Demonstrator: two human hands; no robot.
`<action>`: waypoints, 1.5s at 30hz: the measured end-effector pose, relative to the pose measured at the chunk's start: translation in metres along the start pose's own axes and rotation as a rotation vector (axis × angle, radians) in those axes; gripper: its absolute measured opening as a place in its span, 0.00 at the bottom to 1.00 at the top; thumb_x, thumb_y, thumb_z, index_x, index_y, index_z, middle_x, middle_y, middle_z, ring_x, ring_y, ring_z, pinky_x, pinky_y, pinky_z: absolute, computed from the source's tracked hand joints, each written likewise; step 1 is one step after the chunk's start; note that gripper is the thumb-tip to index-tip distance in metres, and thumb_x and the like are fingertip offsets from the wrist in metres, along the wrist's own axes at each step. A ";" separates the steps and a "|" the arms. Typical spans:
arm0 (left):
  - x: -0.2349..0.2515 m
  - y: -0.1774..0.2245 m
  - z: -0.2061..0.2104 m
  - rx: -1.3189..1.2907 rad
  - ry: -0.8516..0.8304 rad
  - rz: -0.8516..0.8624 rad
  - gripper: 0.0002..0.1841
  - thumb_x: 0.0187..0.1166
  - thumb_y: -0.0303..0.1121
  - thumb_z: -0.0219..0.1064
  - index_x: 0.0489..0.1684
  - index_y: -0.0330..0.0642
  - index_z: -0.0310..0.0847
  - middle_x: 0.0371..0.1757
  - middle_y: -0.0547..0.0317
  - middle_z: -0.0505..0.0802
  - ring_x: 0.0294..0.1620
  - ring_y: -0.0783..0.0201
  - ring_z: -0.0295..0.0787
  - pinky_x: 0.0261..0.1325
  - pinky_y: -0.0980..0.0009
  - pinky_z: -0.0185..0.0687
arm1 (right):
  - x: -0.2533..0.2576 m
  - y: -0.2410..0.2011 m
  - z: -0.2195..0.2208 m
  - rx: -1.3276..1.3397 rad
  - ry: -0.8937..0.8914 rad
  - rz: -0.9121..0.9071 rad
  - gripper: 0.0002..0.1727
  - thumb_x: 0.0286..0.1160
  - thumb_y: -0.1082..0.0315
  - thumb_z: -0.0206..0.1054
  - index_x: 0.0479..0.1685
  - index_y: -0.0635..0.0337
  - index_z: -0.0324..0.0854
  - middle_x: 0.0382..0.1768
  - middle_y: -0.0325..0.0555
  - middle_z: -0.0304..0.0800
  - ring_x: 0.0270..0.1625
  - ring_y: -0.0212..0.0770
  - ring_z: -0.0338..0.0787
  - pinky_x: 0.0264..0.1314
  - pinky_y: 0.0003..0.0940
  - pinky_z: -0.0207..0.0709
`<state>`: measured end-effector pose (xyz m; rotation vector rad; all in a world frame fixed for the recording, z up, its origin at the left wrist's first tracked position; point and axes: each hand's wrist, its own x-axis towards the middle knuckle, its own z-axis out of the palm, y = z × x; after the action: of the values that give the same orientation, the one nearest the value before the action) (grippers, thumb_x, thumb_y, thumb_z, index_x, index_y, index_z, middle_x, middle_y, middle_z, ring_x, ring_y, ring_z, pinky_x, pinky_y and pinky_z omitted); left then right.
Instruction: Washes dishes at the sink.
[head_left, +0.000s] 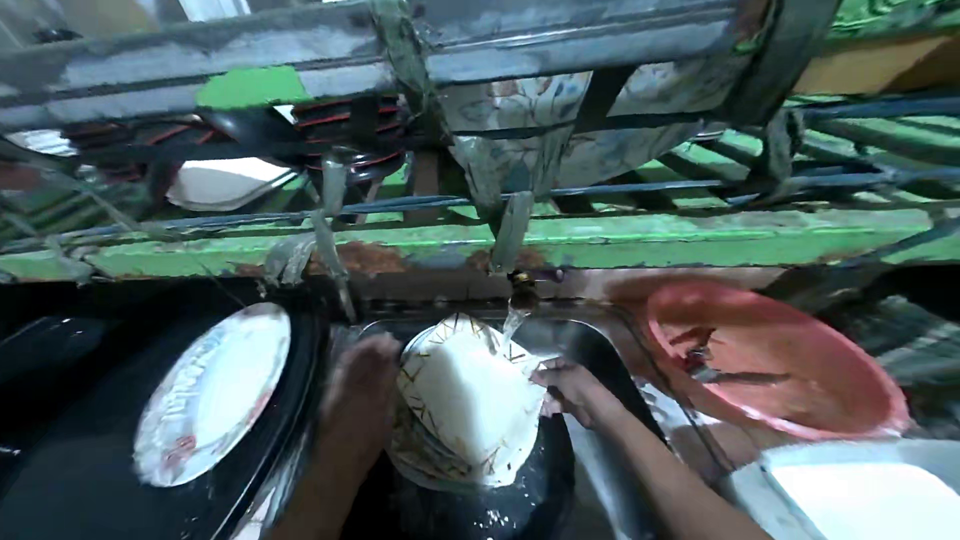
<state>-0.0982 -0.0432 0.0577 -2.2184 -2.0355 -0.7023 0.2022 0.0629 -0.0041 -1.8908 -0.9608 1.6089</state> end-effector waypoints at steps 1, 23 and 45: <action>0.007 0.001 0.030 -0.009 -0.186 0.043 0.23 0.88 0.37 0.58 0.78 0.37 0.78 0.81 0.44 0.81 0.86 0.45 0.69 0.87 0.43 0.60 | -0.005 0.002 -0.002 -0.024 -0.018 -0.002 0.21 0.83 0.72 0.67 0.71 0.67 0.69 0.41 0.54 0.83 0.30 0.40 0.86 0.35 0.36 0.85; 0.028 0.096 0.161 -0.339 -0.587 0.403 0.31 0.91 0.47 0.49 0.92 0.42 0.60 0.94 0.50 0.60 0.97 0.52 0.42 0.95 0.40 0.28 | -0.032 0.036 0.009 0.159 0.088 -0.107 0.23 0.86 0.75 0.58 0.80 0.60 0.72 0.52 0.54 0.88 0.37 0.39 0.88 0.39 0.35 0.83; -0.015 0.041 0.100 -0.197 -0.722 0.684 0.39 0.77 0.58 0.69 0.87 0.49 0.68 0.91 0.51 0.67 0.95 0.49 0.52 0.92 0.35 0.40 | -0.034 0.041 -0.040 0.204 -0.067 -0.084 0.23 0.90 0.74 0.53 0.82 0.61 0.66 0.44 0.52 0.89 0.30 0.41 0.91 0.31 0.37 0.88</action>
<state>-0.0302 -0.0294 -0.0264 -3.3387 -1.1837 -0.0155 0.2474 0.0139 -0.0041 -1.6477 -0.8556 1.6623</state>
